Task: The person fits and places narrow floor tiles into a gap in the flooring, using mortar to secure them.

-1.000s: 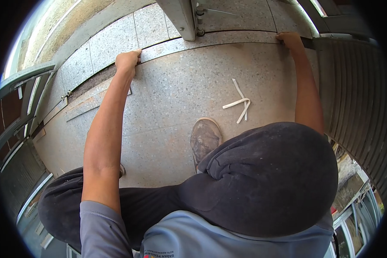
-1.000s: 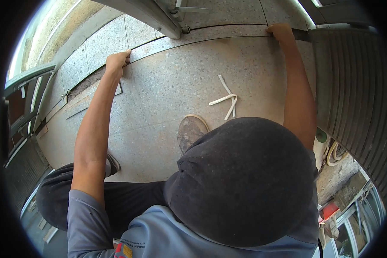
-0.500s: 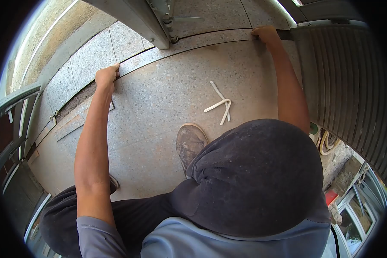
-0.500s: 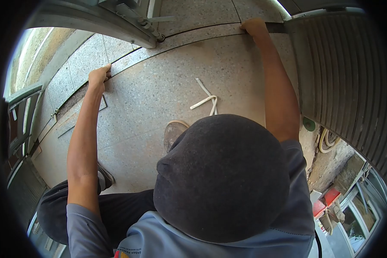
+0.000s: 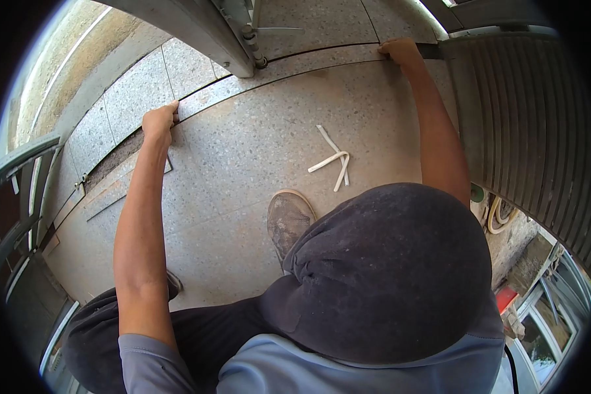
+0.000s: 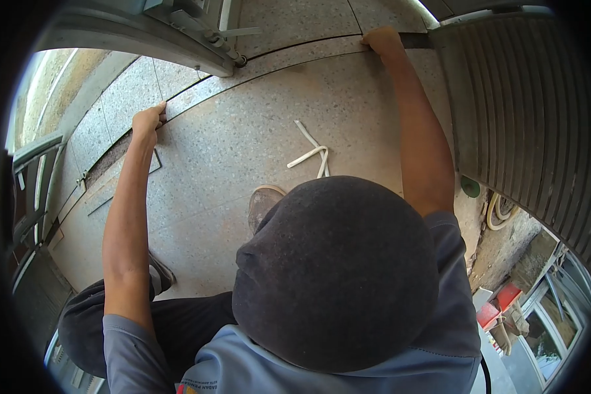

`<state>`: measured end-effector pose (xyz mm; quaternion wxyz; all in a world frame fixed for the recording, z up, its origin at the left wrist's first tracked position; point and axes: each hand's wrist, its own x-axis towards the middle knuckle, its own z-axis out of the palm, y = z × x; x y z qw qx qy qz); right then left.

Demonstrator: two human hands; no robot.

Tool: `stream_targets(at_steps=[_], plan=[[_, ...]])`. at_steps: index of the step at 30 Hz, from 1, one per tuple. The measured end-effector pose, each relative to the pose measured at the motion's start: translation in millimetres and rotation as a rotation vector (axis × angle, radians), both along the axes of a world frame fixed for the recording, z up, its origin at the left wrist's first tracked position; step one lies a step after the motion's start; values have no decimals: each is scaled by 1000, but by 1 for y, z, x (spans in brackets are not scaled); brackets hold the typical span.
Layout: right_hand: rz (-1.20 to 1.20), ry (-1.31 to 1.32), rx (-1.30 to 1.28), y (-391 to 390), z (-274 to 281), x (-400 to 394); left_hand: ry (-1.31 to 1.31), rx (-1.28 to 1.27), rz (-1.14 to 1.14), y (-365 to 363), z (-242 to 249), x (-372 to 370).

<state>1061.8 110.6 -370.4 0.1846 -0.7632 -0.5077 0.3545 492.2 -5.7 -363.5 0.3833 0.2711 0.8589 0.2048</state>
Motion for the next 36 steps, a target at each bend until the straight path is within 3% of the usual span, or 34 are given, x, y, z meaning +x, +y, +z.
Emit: stream_targets(at_steps=[8,36], plan=[[125,-129,-50,6,6,-1,-1,0,8,2,-7,-3],[65,-22,11,-3,12,-3,4,1,-12,-1,0,0]])
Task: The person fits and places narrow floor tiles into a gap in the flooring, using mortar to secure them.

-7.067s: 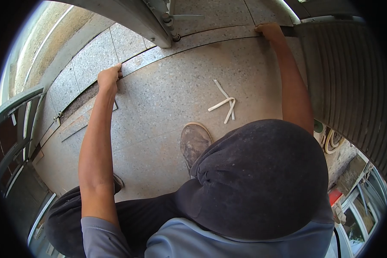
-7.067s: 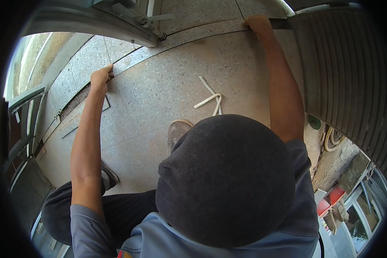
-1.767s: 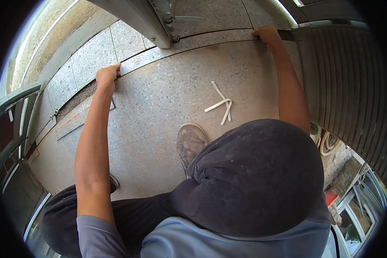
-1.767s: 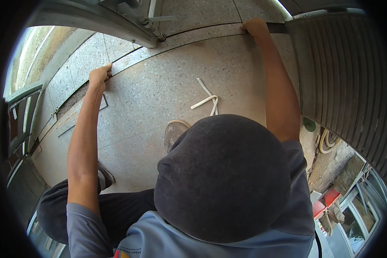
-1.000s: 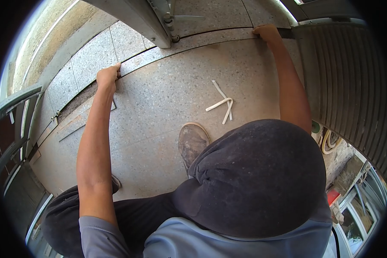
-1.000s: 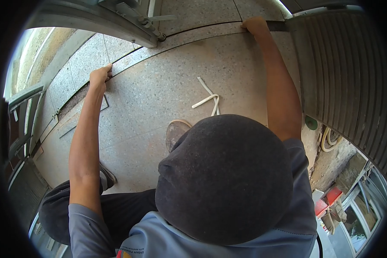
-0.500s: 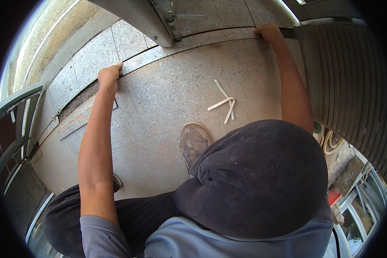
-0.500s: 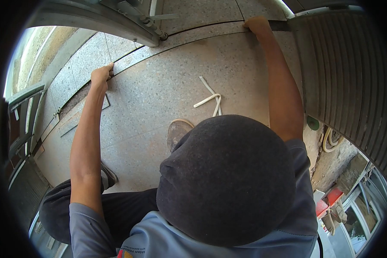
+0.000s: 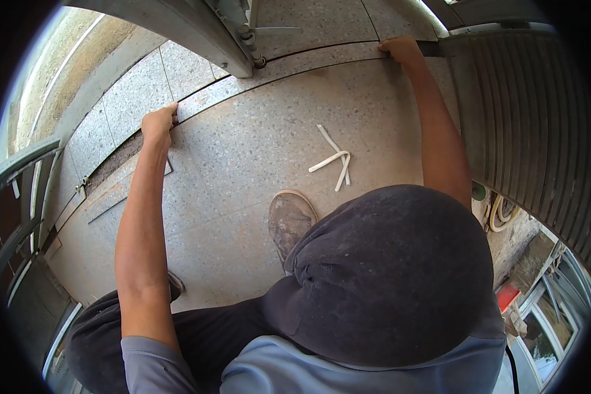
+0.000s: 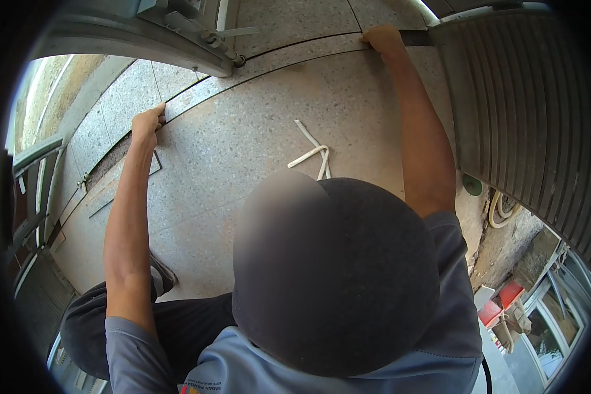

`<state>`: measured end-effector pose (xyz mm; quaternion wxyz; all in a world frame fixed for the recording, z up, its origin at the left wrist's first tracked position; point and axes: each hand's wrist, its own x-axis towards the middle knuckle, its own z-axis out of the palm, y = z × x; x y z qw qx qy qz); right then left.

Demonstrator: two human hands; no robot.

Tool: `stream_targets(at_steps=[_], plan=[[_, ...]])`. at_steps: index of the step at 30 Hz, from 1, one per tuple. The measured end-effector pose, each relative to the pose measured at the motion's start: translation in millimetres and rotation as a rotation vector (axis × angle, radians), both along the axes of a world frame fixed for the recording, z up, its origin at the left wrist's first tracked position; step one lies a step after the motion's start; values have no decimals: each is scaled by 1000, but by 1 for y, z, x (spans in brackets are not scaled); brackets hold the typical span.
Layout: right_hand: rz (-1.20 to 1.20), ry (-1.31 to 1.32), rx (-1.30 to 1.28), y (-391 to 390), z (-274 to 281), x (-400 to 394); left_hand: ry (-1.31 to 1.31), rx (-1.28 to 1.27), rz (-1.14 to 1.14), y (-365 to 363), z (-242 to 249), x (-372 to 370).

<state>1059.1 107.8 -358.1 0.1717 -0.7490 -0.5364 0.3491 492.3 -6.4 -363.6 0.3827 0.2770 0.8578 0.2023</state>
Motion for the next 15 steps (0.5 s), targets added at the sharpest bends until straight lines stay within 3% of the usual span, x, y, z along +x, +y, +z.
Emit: stream_targets(at_steps=[15], plan=[[-36,50,-21,3,-7,3,-25,6,33,0,2,2]])
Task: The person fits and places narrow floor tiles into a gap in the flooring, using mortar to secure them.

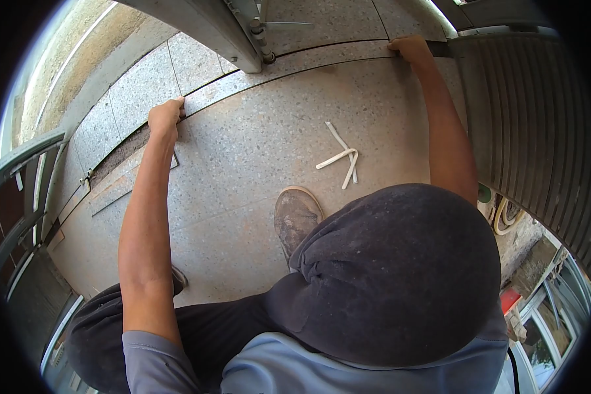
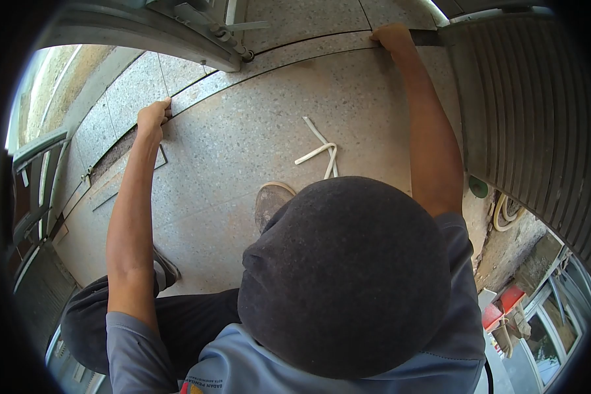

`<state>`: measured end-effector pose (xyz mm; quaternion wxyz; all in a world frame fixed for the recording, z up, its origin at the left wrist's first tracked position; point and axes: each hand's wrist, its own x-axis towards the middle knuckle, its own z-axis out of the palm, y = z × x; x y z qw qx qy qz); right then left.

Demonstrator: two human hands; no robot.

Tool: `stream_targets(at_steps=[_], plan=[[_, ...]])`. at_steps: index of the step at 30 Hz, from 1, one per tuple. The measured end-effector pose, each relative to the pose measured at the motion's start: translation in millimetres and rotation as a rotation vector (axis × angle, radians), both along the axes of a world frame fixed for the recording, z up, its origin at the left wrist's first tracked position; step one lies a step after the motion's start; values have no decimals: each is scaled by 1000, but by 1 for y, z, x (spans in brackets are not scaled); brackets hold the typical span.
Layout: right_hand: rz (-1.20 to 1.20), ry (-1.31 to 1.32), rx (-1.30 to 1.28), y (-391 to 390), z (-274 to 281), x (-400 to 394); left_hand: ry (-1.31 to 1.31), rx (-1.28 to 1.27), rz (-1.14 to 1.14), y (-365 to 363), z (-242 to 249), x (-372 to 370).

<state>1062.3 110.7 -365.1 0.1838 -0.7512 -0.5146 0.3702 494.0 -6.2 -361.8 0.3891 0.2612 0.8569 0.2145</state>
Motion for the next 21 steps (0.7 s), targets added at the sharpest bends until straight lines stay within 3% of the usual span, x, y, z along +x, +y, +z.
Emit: stream_targets(at_steps=[21], plan=[[29,-13,5,3,-3,6,12,-62,-18,1,0,-1]])
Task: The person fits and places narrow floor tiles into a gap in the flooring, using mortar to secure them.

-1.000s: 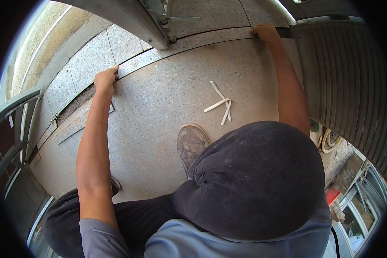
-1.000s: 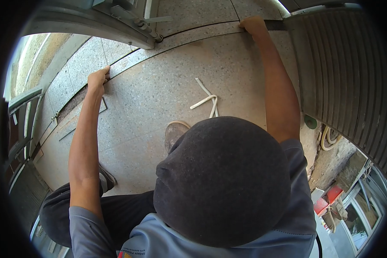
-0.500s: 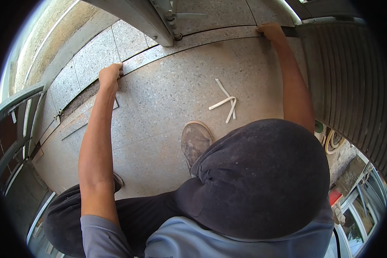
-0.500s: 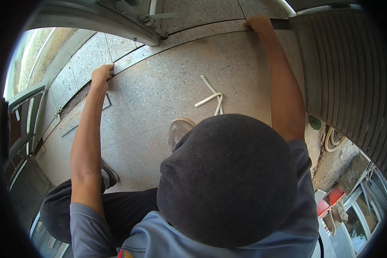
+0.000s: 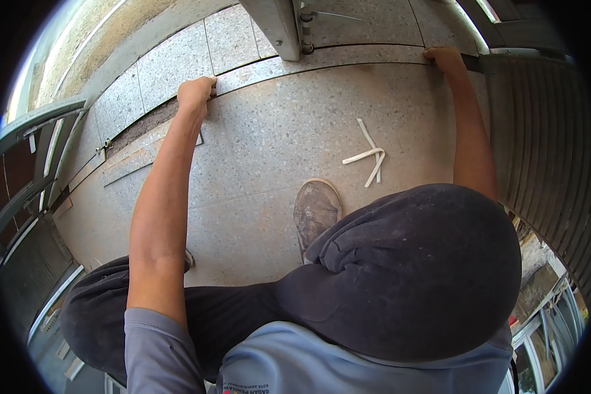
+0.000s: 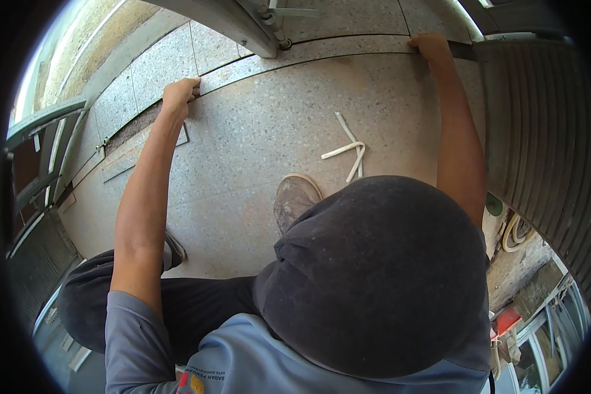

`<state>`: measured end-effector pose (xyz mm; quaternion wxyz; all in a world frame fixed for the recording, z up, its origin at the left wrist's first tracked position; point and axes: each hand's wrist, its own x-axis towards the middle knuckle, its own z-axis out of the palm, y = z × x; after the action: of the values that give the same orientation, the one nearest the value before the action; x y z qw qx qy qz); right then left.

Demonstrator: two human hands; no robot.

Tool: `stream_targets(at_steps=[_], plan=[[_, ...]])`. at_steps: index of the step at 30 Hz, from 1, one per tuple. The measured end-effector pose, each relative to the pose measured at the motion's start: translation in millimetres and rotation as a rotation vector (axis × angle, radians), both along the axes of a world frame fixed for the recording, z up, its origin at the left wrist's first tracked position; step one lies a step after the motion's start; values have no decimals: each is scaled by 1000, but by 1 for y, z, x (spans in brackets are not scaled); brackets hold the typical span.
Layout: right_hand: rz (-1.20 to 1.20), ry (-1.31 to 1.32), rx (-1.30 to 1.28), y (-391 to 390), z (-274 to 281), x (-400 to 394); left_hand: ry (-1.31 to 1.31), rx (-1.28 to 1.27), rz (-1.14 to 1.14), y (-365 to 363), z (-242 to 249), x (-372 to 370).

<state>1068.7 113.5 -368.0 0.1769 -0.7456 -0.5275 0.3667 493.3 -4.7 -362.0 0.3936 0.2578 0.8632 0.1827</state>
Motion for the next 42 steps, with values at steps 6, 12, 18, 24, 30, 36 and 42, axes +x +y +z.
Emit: stream_targets(at_steps=[6,12,18,24,30,36,42], plan=[[14,-14,-36,-1,9,-2,29,-15,3,-1,4,3],[47,-38,-33,4,2,4,27,-5,4,0,5,5],[33,-48,-34,4,-1,6,33,24,13,-4,3,4],[28,-78,-59,6,0,3,19,11,33,-2,7,5],[71,-34,-91,6,4,5,28,6,7,-3,11,8],[4,24,-41,3,2,2,21,5,16,-2,7,6],[10,0,-27,-4,17,-11,15,10,7,-3,4,4]])
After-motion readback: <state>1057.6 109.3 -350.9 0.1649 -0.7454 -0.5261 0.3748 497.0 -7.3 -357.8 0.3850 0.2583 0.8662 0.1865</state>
